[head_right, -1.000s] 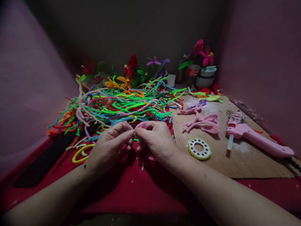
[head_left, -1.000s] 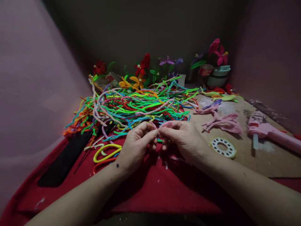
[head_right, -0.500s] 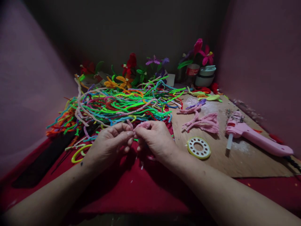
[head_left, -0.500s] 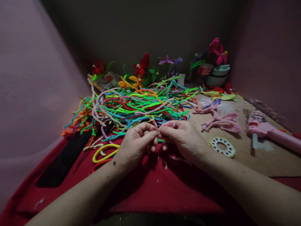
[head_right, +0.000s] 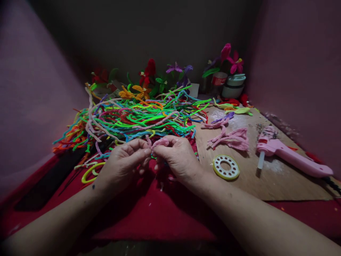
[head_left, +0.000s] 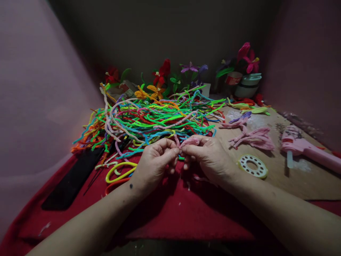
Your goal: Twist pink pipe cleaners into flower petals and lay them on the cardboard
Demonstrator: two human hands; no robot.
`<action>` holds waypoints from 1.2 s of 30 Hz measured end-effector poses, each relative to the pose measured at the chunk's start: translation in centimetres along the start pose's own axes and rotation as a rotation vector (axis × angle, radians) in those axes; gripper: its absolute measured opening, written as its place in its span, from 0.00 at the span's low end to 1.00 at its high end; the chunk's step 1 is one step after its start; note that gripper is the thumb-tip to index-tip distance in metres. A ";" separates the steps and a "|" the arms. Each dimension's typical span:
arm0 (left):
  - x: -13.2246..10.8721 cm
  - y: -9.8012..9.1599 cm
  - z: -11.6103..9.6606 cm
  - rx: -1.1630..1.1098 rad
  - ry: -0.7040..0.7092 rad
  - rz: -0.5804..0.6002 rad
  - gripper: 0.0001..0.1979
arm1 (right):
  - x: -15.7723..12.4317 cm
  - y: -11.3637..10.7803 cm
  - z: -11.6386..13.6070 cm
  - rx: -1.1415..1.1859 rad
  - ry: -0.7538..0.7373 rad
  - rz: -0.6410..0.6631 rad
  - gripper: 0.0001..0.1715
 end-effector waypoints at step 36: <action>0.1 0.5 -0.1 0.293 0.016 -0.129 0.06 | -0.8 0.4 0.3 -0.492 -0.202 -0.104 0.10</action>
Point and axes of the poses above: each hand's wrist, its own x-axis towards the middle knuckle, its own y-axis out of the palm, z = x × y, the point moved 2 cm from there along x, towards the middle knuckle, and after that the axes turned 6 degrees about -z, right-handed, at the moved point
